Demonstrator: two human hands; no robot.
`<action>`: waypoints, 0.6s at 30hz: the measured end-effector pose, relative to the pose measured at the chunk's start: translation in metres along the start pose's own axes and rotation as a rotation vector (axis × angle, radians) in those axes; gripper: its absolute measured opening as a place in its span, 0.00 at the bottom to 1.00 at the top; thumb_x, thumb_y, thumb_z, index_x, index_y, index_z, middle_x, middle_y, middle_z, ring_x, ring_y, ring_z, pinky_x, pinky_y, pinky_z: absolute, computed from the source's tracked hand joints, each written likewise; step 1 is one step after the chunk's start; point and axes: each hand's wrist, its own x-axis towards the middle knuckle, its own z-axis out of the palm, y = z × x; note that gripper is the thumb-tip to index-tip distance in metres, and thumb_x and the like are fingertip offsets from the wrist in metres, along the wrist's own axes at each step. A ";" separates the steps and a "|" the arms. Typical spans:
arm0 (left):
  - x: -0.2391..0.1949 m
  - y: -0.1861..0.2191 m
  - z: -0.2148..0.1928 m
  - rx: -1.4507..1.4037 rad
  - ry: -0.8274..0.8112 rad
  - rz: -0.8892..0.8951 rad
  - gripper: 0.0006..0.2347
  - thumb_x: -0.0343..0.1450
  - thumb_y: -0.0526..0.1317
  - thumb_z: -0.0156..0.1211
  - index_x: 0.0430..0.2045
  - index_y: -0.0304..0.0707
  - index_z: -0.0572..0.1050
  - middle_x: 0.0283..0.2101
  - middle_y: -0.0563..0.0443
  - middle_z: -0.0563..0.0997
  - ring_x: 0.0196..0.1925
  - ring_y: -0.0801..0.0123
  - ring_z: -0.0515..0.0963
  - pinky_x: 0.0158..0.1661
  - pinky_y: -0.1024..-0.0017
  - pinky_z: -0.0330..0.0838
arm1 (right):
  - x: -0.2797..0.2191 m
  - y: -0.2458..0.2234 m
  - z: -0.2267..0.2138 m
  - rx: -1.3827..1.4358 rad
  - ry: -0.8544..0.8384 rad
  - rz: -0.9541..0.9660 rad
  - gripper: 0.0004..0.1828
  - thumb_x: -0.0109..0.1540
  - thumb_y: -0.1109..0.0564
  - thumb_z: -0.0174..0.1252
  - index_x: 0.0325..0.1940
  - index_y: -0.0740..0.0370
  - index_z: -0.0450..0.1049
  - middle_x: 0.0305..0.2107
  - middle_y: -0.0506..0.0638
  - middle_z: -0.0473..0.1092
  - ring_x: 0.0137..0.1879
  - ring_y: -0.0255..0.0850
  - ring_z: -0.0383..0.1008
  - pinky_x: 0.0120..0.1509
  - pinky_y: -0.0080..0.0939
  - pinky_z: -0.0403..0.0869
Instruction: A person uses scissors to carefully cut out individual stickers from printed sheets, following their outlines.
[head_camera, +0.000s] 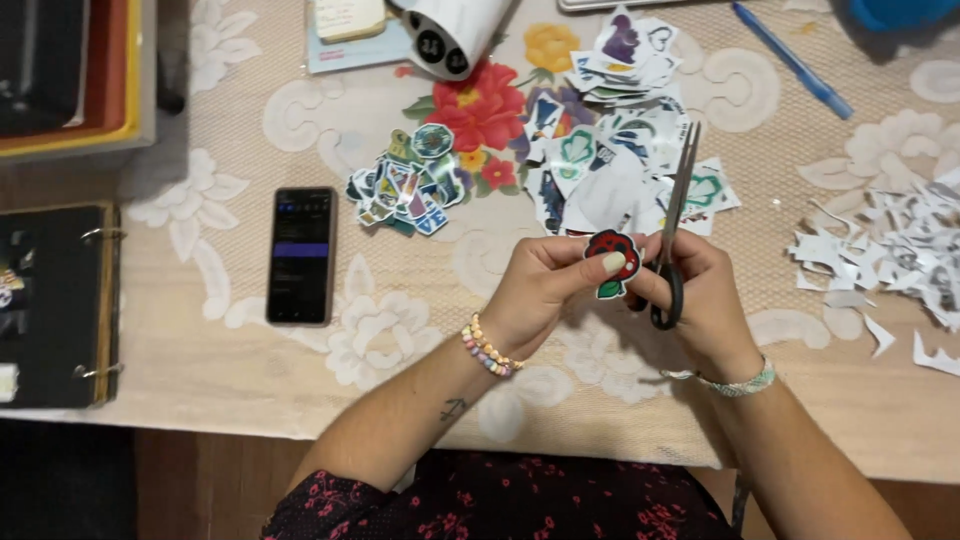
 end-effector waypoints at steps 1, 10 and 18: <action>-0.003 0.000 -0.006 0.004 0.016 0.014 0.07 0.67 0.32 0.71 0.32 0.24 0.82 0.35 0.43 0.84 0.40 0.71 0.83 0.41 0.75 0.81 | 0.000 0.002 0.007 0.005 -0.021 0.001 0.16 0.54 0.62 0.72 0.35 0.69 0.69 0.21 0.54 0.69 0.24 0.40 0.75 0.28 0.37 0.76; -0.008 -0.023 -0.041 -0.093 -0.065 0.010 0.05 0.67 0.30 0.70 0.34 0.26 0.82 0.37 0.44 0.85 0.43 0.73 0.82 0.42 0.74 0.81 | -0.003 0.054 0.011 -0.087 -0.087 -0.047 0.26 0.45 0.65 0.78 0.44 0.70 0.76 0.31 0.55 0.75 0.35 0.35 0.73 0.40 0.35 0.77; 0.001 0.004 -0.054 0.293 -0.090 0.187 0.05 0.63 0.33 0.74 0.27 0.36 0.84 0.44 0.37 0.84 0.47 0.59 0.83 0.47 0.66 0.78 | -0.011 0.043 0.009 -0.270 0.002 -0.116 0.16 0.48 0.64 0.78 0.32 0.67 0.76 0.27 0.56 0.76 0.31 0.38 0.77 0.38 0.34 0.76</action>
